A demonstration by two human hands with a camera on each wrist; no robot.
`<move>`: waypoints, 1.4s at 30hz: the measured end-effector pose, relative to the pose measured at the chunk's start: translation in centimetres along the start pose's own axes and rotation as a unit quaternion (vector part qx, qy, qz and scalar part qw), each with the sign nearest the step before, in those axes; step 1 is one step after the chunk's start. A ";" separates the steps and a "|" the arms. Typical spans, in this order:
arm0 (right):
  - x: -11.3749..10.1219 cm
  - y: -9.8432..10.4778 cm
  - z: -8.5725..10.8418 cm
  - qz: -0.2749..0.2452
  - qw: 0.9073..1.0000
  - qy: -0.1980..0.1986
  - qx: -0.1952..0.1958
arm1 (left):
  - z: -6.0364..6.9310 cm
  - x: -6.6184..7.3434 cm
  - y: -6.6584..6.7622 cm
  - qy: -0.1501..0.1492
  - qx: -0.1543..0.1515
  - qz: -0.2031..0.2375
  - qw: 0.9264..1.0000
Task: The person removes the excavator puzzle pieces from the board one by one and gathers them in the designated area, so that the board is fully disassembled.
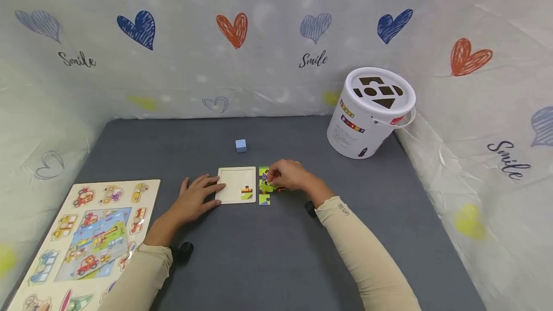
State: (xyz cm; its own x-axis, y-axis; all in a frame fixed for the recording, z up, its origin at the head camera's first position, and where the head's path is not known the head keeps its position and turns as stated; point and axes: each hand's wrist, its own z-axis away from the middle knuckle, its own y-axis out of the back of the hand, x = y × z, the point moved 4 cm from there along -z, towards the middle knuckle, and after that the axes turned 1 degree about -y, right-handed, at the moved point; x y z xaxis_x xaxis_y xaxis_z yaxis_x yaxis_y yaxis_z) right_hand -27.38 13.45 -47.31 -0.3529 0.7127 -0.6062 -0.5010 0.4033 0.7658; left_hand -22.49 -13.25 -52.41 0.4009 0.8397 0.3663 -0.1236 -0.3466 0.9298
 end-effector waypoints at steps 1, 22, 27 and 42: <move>0.2 0.1 0.1 0.001 1.000 0.003 -0.009 | 0.2 -0.2 0.2 0.002 0.002 -0.004 1.000; 0.8 -1.1 0.2 0.028 0.997 0.009 -0.071 | 0.7 -1.2 0.9 0.015 0.002 -0.010 1.000; 0.7 -1.0 0.2 0.031 0.998 0.007 -0.060 | 0.7 -1.2 0.9 0.017 0.000 -0.012 1.000; -2.9 -3.6 -2.3 0.116 0.992 0.042 0.006 | 0.1 0.1 0.2 0.006 -0.019 -0.012 1.000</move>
State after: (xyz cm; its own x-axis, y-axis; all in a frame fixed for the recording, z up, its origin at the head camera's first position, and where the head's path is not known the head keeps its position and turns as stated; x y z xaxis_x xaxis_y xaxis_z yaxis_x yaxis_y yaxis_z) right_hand -26.39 8.60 -48.78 -0.5233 0.7364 -0.4288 -0.3899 0.2406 0.8889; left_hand -22.43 -13.27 -52.23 0.3938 0.8521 0.3448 -0.1485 -0.3112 0.9387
